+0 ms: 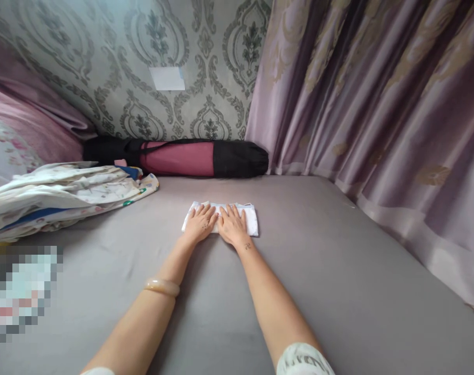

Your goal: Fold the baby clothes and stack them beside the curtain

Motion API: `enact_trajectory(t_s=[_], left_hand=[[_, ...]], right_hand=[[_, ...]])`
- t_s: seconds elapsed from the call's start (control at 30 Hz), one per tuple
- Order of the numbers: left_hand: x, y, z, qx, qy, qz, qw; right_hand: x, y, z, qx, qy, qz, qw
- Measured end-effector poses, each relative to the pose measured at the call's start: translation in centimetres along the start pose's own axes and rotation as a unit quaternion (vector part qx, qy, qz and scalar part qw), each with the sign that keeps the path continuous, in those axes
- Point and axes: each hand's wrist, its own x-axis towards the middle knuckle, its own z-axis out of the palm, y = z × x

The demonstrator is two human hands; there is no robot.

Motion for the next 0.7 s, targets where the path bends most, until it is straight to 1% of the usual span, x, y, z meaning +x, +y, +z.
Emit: enact_trajectory(t_s=[0.1, 0.2, 0.3, 0.43, 0.53, 0.6, 0.63, 0.7], left_hand=[[-0.1, 0.1, -0.5, -0.001, 0.013, 0.009, 1.0], [0.0, 0.2, -0.8, 0.004, 0.038, 0.008, 0.999], [0.0, 0.0, -0.6, 0.007, 0.027, -0.004, 1.0], [0.1, -0.2, -0.2, 0.008, 0.004, -0.007, 1.0], [0.1, -0.4, -0.1, 0.006, 0.023, -0.013, 1.0], [0.2, -0.7, -0.1, 0.002, 0.042, -0.028, 0.999], [0.3, -0.9, 0.0, 0.0, 0.043, -0.036, 0.998], [0.4, -1.3, 0.1, -0.004, 0.028, -0.043, 0.999]], right_hand=[[0.1, 0.4, -0.2, 0.008, -0.01, -0.002, 1.0], [0.2, 1.1, -0.3, 0.003, -0.002, 0.009, 1.0], [0.2, 1.7, -0.1, -0.004, 0.001, 0.026, 1.0], [0.3, 1.9, 0.0, -0.002, -0.003, 0.027, 1.0], [0.4, 2.3, -0.2, 0.007, -0.018, 0.021, 1.0], [0.5, 2.8, -0.4, 0.003, -0.014, 0.031, 0.999], [0.5, 3.2, -0.5, -0.002, -0.009, 0.04, 0.999], [0.6, 3.7, -0.5, -0.013, -0.003, 0.058, 0.998]])
